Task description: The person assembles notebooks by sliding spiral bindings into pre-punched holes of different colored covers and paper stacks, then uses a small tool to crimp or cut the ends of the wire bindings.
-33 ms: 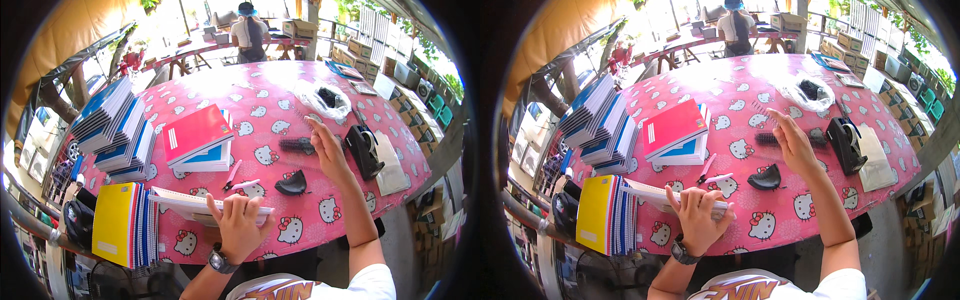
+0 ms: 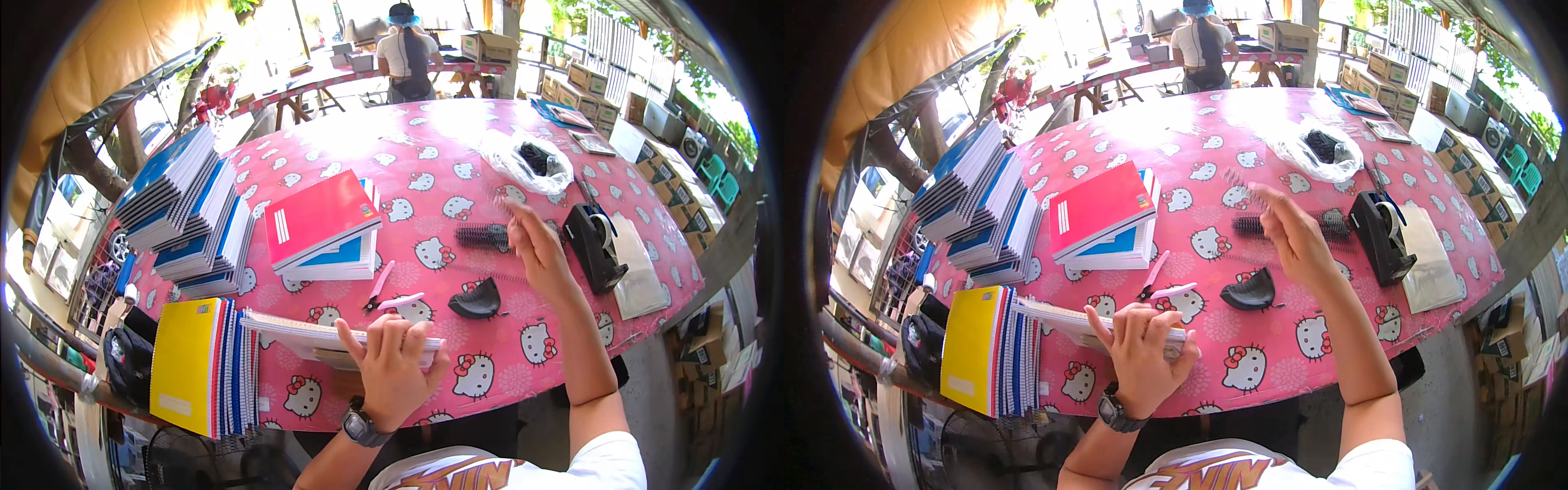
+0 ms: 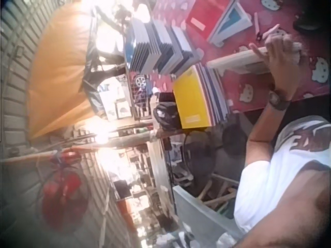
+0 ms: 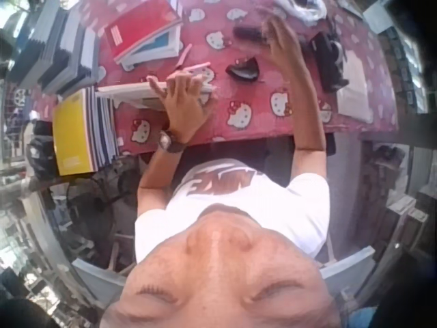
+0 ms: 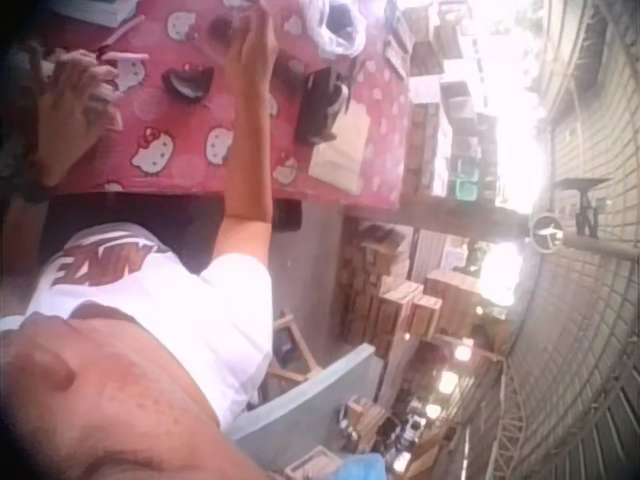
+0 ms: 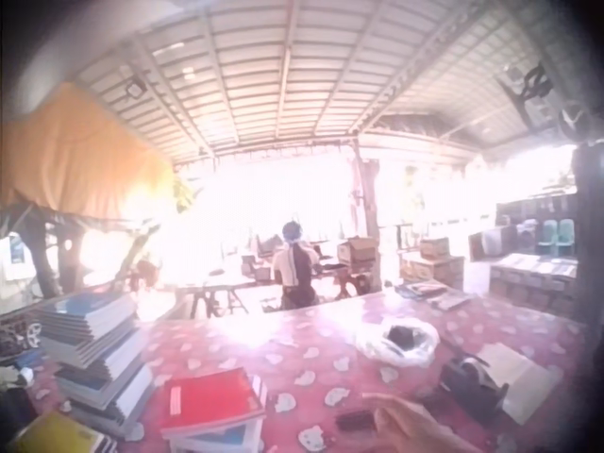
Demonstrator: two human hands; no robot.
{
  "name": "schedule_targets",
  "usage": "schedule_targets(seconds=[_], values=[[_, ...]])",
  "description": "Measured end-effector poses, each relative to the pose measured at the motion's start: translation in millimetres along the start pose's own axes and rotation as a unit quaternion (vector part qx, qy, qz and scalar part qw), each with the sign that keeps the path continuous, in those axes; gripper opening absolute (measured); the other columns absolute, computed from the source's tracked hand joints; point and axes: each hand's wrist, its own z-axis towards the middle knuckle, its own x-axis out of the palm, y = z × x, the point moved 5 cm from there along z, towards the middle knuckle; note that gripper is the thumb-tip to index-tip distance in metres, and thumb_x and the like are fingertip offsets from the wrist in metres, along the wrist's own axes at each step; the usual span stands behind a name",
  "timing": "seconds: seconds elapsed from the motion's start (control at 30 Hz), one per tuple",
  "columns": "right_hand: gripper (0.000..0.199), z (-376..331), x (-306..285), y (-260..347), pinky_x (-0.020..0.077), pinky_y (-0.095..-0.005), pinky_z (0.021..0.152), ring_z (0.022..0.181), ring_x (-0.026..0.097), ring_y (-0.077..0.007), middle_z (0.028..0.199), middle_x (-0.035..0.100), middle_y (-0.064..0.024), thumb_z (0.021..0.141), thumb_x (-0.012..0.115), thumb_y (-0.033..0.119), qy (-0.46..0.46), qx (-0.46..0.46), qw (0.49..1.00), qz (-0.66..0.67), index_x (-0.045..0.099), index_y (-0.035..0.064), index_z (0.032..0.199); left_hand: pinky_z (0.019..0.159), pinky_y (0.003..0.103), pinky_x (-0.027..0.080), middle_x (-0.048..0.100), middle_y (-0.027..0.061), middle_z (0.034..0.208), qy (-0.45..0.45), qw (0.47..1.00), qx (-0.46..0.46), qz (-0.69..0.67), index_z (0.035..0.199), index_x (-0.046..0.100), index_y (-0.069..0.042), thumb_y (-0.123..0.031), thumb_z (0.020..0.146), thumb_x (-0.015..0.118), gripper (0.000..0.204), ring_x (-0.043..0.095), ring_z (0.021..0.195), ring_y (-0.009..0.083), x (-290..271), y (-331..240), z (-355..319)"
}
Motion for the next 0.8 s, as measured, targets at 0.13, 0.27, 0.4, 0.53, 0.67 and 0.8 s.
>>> schedule_targets(seconds=[0.13, 0.27, 0.4, 0.53, 0.67, 0.8], values=[[0.041, -31.1, 7.5, 48.0, 0.0442, -0.0286, 0.068, 0.069, 0.048, -0.0167, 0.079, 0.049, -0.0078, 0.09, 0.046, 0.0, 0.128, 0.002, 0.984, 0.124, 0.044, 0.0089, 0.13, 0.108, 0.057, 0.005, 0.054, 0.0021, 0.094, -0.037, 0.999, 0.017, -0.015, 0.099, 0.058, -0.015, -0.035, 0.075, 0.066, 0.032, 0.051, 0.101, 0.0222, -0.6, -7.4, 4.2], [0.037, -52.6, 16.9, 66.2, 0.0466, -0.0279, 0.064, 0.068, 0.054, -0.0155, 0.08, 0.055, -0.0065, 0.086, 0.055, 0.0, 0.177, 0.042, 0.976, 0.122, 0.055, 0.0098, 0.122, 0.104, 0.048, 0.023, 0.059, 0.0032, 0.093, 0.037, 0.992, 0.016, -0.119, 0.096, 0.059, -0.012, -0.027, 0.077, 0.067, 0.026, 0.055, 0.095, 0.0215, -14.2, 0.4, 10.6], [0.03, -60.9, 30.0, 62.5, 0.0497, -0.0282, 0.062, 0.072, 0.061, -0.0154, 0.086, 0.059, -0.0058, 0.077, 0.067, -0.002, 0.144, -0.01, 0.976, 0.164, 0.066, 0.0089, 0.104, 0.077, 0.035, 0.041, 0.065, 0.0033, 0.085, -0.057, 0.968, 0.056, -0.239, 0.086, 0.063, -0.009, -0.004, 0.075, 0.069, 0.014, 0.06, 0.077, 0.0211, -26.9, 9.0, 8.6], [0.031, -54.9, 31.0, 64.6, 0.0507, -0.0286, 0.064, 0.077, 0.062, -0.0165, 0.089, 0.059, -0.005, 0.072, 0.069, -0.005, 0.112, 0.028, 0.982, 0.147, 0.067, 0.0092, 0.099, 0.091, 0.036, 0.035, 0.066, 0.0012, 0.086, -0.053, 0.97, 0.045, -0.234, 0.083, 0.066, -0.012, -0.006, 0.074, 0.071, 0.012, 0.062, 0.08, 0.0179, -29.4, 10.6, 5.6], [0.029, -52.0, 32.3, 70.9, 0.0498, -0.0294, 0.066, 0.08, 0.06, -0.0178, 0.088, 0.057, -0.0047, 0.068, 0.07, -0.006, 0.118, -0.017, 0.984, 0.132, 0.066, 0.0088, 0.093, 0.101, 0.038, 0.025, 0.065, -0.0035, 0.087, -0.048, 0.97, 0.044, -0.234, 0.087, 0.066, -0.017, -0.004, 0.073, 0.068, 0.019, 0.061, 0.081, 0.0143, -26.7, 12.5, 3.6], [0.031, -48.2, 33.1, 77.5, 0.0477, -0.0324, 0.067, 0.081, 0.057, -0.0216, 0.086, 0.055, -0.0056, 0.065, 0.07, -0.007, 0.108, -0.074, 0.99, 0.059, 0.063, 0.0096, 0.09, 0.1, 0.036, 0.027, 0.067, -0.0014, 0.086, -0.047, 0.971, 0.032, -0.233, 0.084, 0.067, -0.016, -0.004, 0.072, 0.071, 0.017, 0.062, 0.082, 0.0157, -27.5, 13.6, 3.6]])
